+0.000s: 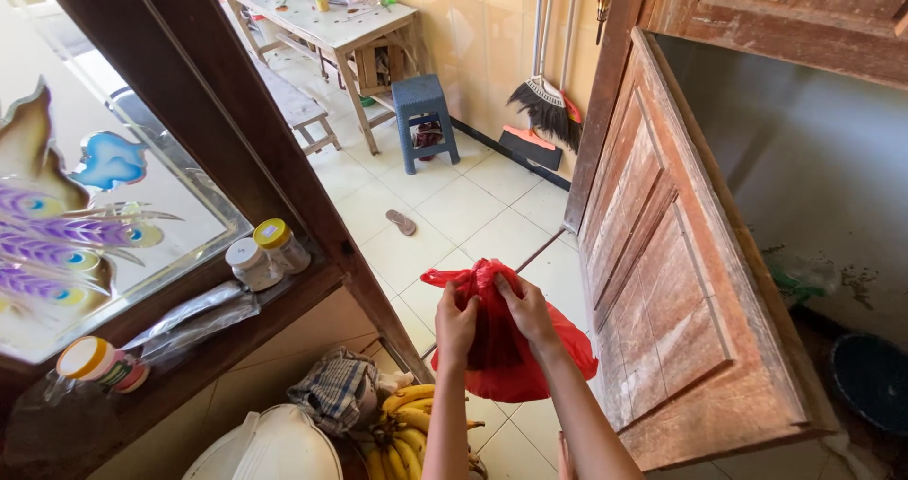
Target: Tie a red trash bag and place it into a larger trash bin.
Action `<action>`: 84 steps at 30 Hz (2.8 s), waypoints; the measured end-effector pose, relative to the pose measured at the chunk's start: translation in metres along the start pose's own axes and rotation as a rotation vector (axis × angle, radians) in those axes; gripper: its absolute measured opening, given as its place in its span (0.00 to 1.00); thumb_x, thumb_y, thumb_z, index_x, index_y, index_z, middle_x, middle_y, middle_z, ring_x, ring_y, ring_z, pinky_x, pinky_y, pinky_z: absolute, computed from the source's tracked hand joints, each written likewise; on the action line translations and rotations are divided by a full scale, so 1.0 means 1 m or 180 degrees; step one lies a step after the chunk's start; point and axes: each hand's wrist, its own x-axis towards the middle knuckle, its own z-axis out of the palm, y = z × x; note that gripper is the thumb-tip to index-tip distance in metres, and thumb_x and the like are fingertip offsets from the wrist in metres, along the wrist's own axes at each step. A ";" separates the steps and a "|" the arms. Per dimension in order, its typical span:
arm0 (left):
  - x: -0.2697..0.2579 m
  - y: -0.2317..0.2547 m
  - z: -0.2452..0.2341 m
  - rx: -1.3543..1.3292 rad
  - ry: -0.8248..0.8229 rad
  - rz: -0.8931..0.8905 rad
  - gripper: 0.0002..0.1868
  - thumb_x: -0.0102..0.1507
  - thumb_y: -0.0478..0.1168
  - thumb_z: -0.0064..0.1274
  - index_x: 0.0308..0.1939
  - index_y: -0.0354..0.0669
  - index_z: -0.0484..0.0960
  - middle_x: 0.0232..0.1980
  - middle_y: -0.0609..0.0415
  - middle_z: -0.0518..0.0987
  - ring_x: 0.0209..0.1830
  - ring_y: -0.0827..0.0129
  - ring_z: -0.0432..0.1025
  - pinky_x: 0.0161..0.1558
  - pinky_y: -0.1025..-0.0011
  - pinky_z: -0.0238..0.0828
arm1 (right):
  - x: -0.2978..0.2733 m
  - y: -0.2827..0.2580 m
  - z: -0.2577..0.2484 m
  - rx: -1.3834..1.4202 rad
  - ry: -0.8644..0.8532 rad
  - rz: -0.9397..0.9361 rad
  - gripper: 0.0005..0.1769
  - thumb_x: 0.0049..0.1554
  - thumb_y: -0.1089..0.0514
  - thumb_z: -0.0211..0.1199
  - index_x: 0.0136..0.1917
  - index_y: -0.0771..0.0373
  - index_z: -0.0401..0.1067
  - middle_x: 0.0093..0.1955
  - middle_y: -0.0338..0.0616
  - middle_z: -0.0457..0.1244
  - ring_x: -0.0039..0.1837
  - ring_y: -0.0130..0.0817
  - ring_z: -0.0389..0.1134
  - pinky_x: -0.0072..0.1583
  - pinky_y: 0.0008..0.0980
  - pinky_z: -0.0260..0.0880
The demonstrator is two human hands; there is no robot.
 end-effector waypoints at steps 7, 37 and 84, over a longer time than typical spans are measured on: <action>0.023 0.003 0.032 0.0806 0.0230 -0.0106 0.11 0.63 0.37 0.55 0.48 0.35 0.81 0.45 0.41 0.85 0.46 0.50 0.80 0.47 0.60 0.74 | 0.035 0.021 -0.023 0.0268 0.0047 0.0006 0.20 0.64 0.48 0.58 0.58 0.66 0.77 0.48 0.36 0.70 0.49 0.21 0.67 0.53 0.26 0.69; 0.326 -0.032 0.125 0.0272 0.1004 -0.0205 0.14 0.64 0.42 0.56 0.50 0.39 0.86 0.39 0.49 0.87 0.35 0.75 0.80 0.42 0.69 0.74 | 0.363 0.014 -0.039 0.0253 -0.0434 0.0133 0.21 0.64 0.47 0.56 0.58 0.64 0.78 0.49 0.37 0.71 0.51 0.22 0.69 0.56 0.27 0.70; 0.882 -0.087 -0.022 0.0677 0.1076 -0.0827 0.16 0.65 0.49 0.56 0.42 0.39 0.88 0.27 0.49 0.81 0.26 0.72 0.71 0.35 0.68 0.71 | 0.889 0.095 0.221 0.0697 -0.0575 0.0897 0.24 0.63 0.44 0.60 0.60 0.64 0.78 0.55 0.38 0.71 0.56 0.25 0.68 0.61 0.31 0.66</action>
